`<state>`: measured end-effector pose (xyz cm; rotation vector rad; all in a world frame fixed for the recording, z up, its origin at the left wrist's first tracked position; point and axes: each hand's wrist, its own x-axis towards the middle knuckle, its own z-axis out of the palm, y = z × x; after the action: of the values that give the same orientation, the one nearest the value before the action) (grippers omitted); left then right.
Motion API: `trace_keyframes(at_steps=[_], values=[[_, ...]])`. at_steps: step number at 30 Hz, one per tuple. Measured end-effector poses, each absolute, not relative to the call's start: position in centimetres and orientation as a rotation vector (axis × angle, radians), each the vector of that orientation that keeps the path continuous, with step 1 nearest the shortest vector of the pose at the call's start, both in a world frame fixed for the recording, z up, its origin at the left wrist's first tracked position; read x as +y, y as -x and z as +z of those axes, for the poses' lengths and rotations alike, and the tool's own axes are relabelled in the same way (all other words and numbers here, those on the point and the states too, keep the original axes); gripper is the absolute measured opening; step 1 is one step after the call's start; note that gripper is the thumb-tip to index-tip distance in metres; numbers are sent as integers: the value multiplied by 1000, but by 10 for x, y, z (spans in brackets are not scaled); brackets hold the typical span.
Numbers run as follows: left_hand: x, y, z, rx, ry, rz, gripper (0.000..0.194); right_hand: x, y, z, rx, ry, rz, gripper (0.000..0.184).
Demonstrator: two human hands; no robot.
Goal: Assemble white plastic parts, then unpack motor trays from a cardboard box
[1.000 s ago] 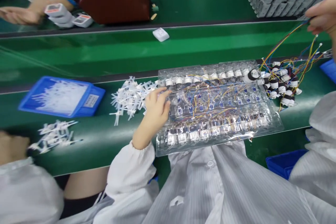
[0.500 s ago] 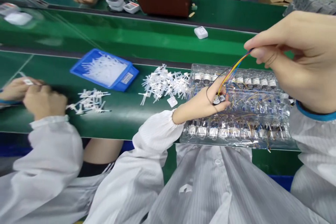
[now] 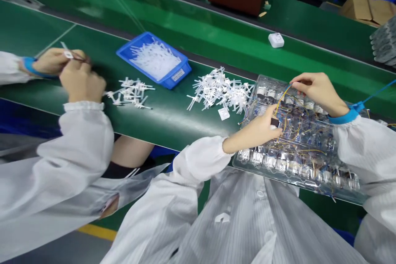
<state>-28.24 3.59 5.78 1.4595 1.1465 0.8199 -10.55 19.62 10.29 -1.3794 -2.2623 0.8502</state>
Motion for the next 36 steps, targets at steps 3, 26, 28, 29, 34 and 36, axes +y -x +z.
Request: trace_keyframes(at_steps=[3, 26, 28, 29, 34, 36], values=[[30, 282, 56, 1335, -1628, 900, 76, 208, 108, 86, -2151, 1384, 973, 8], [-4, 294, 34, 1375, -2343, 932, 47, 204, 88, 97, -2750, 917, 305, 30], [-7, 308, 36, 1373, -2327, 1131, 43, 196, 81, 108, -2823, 878, 146, 34], [-8, 317, 37, 1394, -2293, 1229, 40, 192, 77, 113, -2842, 858, 73, 34], [0, 362, 18, 1755, -2036, 1366, 28, 173, 53, 129, -2917, 674, -72, 27], [10, 371, 1, 1886, -2023, 1283, 23, 167, 43, 132, -2934, 589, -93, 25]])
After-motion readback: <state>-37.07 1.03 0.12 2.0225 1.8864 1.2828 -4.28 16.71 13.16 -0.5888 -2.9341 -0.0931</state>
